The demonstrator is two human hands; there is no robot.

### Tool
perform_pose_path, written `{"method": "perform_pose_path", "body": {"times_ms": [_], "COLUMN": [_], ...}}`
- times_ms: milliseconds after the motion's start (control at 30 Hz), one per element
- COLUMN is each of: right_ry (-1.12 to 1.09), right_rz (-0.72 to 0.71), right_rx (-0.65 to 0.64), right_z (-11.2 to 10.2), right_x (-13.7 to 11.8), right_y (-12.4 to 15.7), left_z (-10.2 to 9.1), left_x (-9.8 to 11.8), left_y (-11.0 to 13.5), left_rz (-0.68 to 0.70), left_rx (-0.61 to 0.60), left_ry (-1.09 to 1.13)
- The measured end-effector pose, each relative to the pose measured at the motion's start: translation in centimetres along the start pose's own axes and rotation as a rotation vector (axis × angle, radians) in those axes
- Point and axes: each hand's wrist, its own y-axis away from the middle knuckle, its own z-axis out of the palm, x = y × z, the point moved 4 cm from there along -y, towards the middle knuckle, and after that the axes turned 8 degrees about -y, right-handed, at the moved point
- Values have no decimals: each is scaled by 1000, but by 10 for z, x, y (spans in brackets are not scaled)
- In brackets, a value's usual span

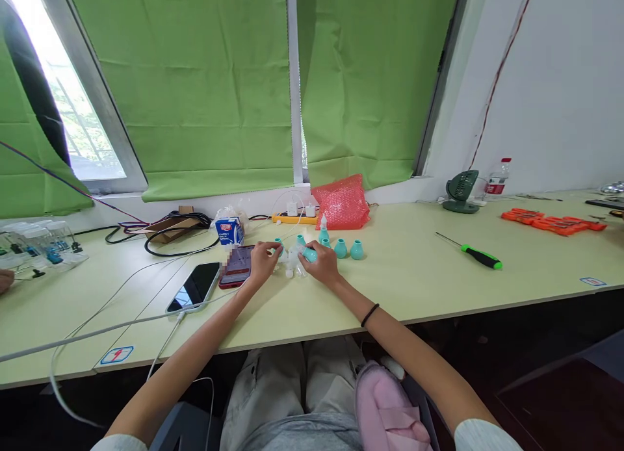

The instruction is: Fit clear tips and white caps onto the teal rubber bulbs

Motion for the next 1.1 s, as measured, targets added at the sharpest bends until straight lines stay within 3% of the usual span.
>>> {"method": "perform_pose_path", "body": {"times_ms": [233, 400, 633, 833, 1100], "right_ry": [17, -32, -120, -113, -82], "right_rz": [-13, -55, -179, -121, -204], "right_rx": [-112, -214, -355, -354, -435], "right_z": [8, 10, 14, 16, 20], "right_x": [1, -4, -15, -17, -26], "right_y": [1, 3, 10, 11, 14], "left_z": [18, 5, 2, -4, 3], "left_x": [0, 11, 34, 42, 31], "left_y": [9, 5, 14, 19, 14], "left_rz": [90, 89, 196, 265, 73], "left_rx": [-143, -140, -259, -252, -234], "left_ry": [-63, -43, -32, -68, -67]}}
